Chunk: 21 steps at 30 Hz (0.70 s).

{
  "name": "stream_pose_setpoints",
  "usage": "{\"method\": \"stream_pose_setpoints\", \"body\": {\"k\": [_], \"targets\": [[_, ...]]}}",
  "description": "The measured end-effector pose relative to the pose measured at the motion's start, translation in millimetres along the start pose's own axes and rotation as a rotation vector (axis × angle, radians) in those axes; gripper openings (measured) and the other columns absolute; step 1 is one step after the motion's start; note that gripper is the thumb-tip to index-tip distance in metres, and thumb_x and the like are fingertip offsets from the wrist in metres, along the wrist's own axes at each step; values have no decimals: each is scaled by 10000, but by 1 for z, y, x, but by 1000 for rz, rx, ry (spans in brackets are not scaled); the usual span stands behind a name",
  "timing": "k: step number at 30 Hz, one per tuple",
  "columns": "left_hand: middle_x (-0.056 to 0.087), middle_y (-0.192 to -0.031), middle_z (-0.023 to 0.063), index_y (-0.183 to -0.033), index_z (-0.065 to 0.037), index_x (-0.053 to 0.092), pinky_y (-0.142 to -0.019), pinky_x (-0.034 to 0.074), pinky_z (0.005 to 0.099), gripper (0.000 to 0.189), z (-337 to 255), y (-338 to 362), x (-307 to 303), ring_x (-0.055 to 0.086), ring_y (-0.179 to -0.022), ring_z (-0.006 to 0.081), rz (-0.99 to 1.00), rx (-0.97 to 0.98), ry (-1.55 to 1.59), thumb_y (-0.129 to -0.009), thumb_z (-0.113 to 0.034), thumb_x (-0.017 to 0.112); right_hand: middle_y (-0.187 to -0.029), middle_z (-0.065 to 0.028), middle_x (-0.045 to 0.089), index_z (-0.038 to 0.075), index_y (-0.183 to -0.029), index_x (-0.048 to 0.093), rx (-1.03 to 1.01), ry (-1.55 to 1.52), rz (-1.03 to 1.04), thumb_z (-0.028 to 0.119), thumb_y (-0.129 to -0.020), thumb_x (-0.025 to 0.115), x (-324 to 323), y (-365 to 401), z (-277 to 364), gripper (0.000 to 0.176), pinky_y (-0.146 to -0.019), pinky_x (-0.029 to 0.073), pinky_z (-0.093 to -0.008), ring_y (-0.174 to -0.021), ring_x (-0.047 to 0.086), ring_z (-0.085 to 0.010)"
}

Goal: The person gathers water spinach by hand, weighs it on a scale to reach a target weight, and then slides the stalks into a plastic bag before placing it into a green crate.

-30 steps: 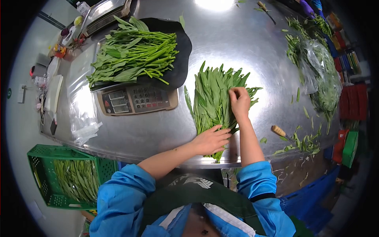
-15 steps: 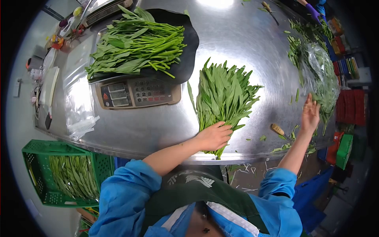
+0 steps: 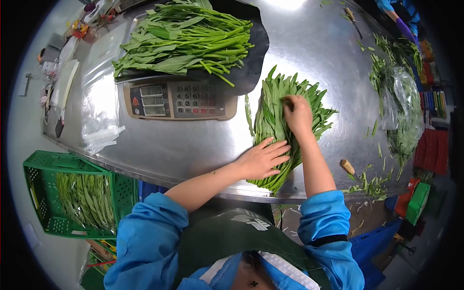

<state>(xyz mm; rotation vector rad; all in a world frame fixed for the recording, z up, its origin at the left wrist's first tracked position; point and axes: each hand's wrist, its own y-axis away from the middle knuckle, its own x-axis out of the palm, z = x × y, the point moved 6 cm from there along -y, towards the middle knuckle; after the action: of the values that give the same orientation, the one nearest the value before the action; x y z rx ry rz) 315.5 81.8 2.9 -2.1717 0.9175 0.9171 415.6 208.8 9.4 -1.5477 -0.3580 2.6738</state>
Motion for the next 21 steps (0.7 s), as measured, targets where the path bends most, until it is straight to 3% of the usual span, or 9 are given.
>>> {"method": "stream_pose_setpoints", "body": {"k": [3, 5, 9, 11, 14, 21], "targets": [[417, -1274, 93, -1139, -117, 506, -1000, 245, 457, 426, -1, -2, 8, 332, -1228, 229, -2, 10, -4, -773, -321, 582, -762, -91, 560, 67, -872, 623, 35, -44, -82, 50, -706, 625, -12, 4, 2, 166, -652, 447, -325, -717, 558, -233], [422, -1268, 93, -1136, -115, 508, -999, 244, 461, 427, 0, -2, 10, 338, -1221, 229, 1, 10, -22, -771, -325, 580, -726, -87, 555, 60, -823, 629, -66, -104, -164, 83, -701, 634, -18, 1, 30, 124, -619, 444, -321, -698, 553, -236], [439, -1246, 95, -1126, -102, 511, -999, 239, 470, 432, -1, -2, 11, 363, -1197, 235, 4, 25, -53, -765, -328, 577, -656, -94, 546, 62, -668, 625, -140, 192, 47, 168, -697, 629, 12, -6, 46, 110, -612, 423, -390, -665, 534, -266], [443, -1240, 97, -1125, -97, 511, -999, 239, 469, 434, -2, -2, 10, 368, -1192, 238, 5, 18, -60, -764, -327, 576, -685, -99, 552, 52, -679, 615, -146, 231, 90, 185, -684, 650, 19, -6, 41, 138, -614, 424, -390, -685, 533, -270], [448, -1232, 99, -1129, -89, 507, -1000, 238, 468, 442, -2, -2, 11, 375, -1184, 242, -8, 8, -47, -760, -323, 578, -723, -100, 558, 50, -704, 615, -154, 138, -28, 197, -668, 666, 11, -3, 41, 160, -629, 424, -381, -722, 532, -272], [450, -1229, 91, -1159, -89, 481, -1000, 238, 464, 490, -1, -2, 14, 377, -1183, 236, -16, -6, -26, -734, -304, 599, -757, -106, 558, 40, -721, 611, -78, 234, 103, 164, -683, 662, 23, -4, 41, 139, -654, 402, -374, -754, 520, -274]]}}
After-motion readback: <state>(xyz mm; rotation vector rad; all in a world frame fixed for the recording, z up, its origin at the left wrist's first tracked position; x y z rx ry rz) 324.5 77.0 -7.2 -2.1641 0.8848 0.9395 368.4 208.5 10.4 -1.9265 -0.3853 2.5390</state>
